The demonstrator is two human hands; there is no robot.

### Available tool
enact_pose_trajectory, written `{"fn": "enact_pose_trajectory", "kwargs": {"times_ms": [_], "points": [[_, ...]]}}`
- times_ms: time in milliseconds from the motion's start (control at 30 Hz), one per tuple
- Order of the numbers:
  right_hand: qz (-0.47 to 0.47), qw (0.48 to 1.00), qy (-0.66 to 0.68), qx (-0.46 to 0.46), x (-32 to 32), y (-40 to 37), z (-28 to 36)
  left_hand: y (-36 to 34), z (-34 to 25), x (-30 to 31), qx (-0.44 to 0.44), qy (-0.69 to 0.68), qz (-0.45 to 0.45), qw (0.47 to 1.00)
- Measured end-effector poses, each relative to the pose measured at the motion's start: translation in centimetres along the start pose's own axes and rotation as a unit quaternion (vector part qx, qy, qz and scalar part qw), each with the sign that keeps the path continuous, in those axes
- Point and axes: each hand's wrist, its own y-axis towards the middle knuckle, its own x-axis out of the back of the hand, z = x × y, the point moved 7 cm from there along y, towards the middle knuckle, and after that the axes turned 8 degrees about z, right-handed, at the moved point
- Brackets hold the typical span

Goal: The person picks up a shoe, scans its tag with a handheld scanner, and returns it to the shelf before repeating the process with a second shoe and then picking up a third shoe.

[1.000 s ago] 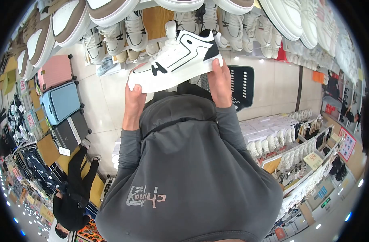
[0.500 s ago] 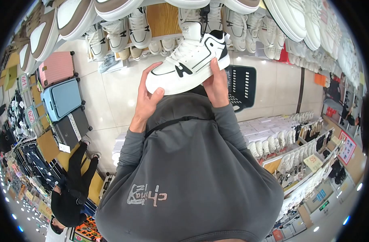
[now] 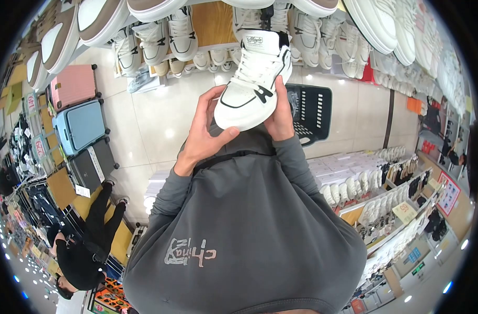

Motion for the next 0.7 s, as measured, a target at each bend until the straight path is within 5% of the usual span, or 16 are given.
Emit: {"fn": "enact_pose_trajectory", "kwargs": {"times_ms": [400,700], "points": [[0.051,0.998,0.02,-0.009,-1.0,-0.8,0.5,1.4,2.6,2.0,0.023,-0.028,-0.018,0.999],[0.15,0.964,0.188,-0.116,-1.5,-2.0,-2.5,1.2,4.8,0.2,0.113,-0.212,-0.037,0.97]]}}
